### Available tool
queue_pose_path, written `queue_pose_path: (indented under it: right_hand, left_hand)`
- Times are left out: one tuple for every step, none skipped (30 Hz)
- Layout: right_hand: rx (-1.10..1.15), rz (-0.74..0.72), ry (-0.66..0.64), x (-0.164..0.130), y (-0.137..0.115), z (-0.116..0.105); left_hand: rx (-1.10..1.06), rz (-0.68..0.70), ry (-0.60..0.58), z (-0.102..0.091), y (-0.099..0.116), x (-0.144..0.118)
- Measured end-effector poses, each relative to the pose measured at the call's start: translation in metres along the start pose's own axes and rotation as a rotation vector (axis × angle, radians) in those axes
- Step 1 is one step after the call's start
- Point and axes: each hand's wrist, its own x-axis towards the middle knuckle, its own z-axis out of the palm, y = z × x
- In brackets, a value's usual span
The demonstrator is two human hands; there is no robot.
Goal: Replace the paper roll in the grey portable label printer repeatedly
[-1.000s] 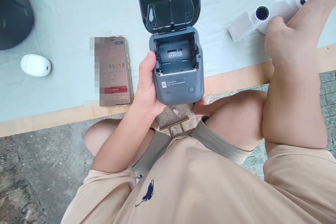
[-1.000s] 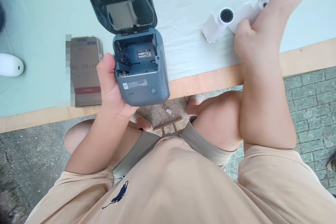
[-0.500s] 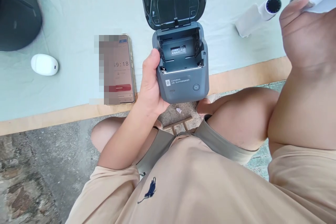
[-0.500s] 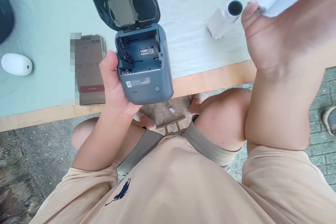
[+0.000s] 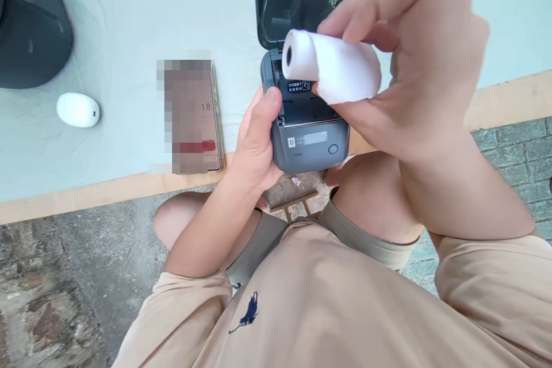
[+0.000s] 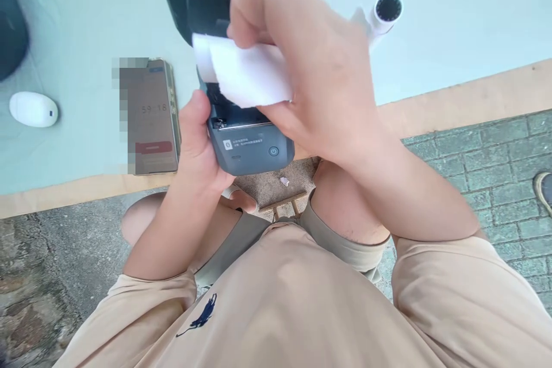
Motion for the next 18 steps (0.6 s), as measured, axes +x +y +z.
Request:
queue_pose_path:
  right_hand:
    - [-0.071, -0.054, 0.009, 0.001, -0.001, 0.0]
    - [-0.136, -0.097, 0.003, 0.002, -0.001, -0.001]
    - [-0.178, -0.127, -0.014, 0.002, -0.001, -0.001]
    - [-0.182, -0.148, -0.034, 0.003, 0.001, -0.001]
    - [-0.169, -0.172, -0.06, 0.003, 0.003, -0.001]
    - [-0.147, -0.198, -0.077, 0.004, 0.005, 0.0]
    - [-0.123, -0.222, -0.086, 0.004, 0.006, -0.001]
    - [-0.108, -0.236, -0.084, 0.004, 0.007, -0.001]
    - [-0.113, -0.241, -0.067, 0.004, 0.008, -0.001]
    - [-0.136, -0.239, -0.037, 0.004, 0.007, -0.001]
    - [-0.168, -0.241, 0.007, 0.003, 0.007, -0.001]
    - [-0.19, -0.264, 0.049, 0.001, 0.006, -0.001]
    - [-0.205, -0.305, 0.074, -0.001, 0.006, 0.0]
    - [-0.211, -0.361, 0.081, -0.004, 0.006, 0.001]
    - [-0.212, -0.426, 0.081, -0.007, 0.007, 0.003]
    - [-0.212, -0.482, 0.071, -0.009, 0.008, 0.006]
    - [-0.211, -0.522, 0.058, -0.011, 0.01, 0.008]
    - [-0.2, -0.545, 0.045, -0.013, 0.012, 0.009]
  left_hand:
    - [0.009, -0.006, 0.004, -0.001, 0.0, -0.001]
    - [0.017, -0.014, 0.006, -0.001, 0.0, -0.001]
    - [0.023, -0.026, 0.001, -0.002, 0.0, -0.002]
    - [0.025, -0.034, -0.006, -0.003, 0.0, -0.003]
    - [0.027, -0.039, -0.013, -0.004, 0.0, -0.004]
    - [0.029, -0.041, -0.016, -0.005, 0.0, -0.004]
    - [0.03, -0.04, -0.019, -0.005, 0.001, -0.005]
    - [0.027, -0.043, -0.021, -0.005, 0.002, -0.005]
    - [0.023, -0.044, -0.024, -0.004, 0.003, -0.005]
    - [0.016, -0.042, -0.029, -0.003, 0.004, -0.005]
    - [0.005, -0.04, -0.042, -0.002, 0.005, -0.005]
    - [-0.008, -0.038, -0.062, -0.001, 0.007, -0.004]
    - [-0.021, -0.034, -0.089, 0.0, 0.008, -0.004]
    - [-0.029, -0.03, -0.115, 0.0, 0.009, -0.004]
    - [-0.029, -0.029, -0.133, 0.0, 0.01, -0.004]
    - [-0.019, -0.029, -0.138, -0.002, 0.01, -0.004]
    - [-0.002, -0.026, -0.13, -0.003, 0.009, -0.005]
    - [0.017, -0.023, -0.112, -0.005, 0.009, -0.005]
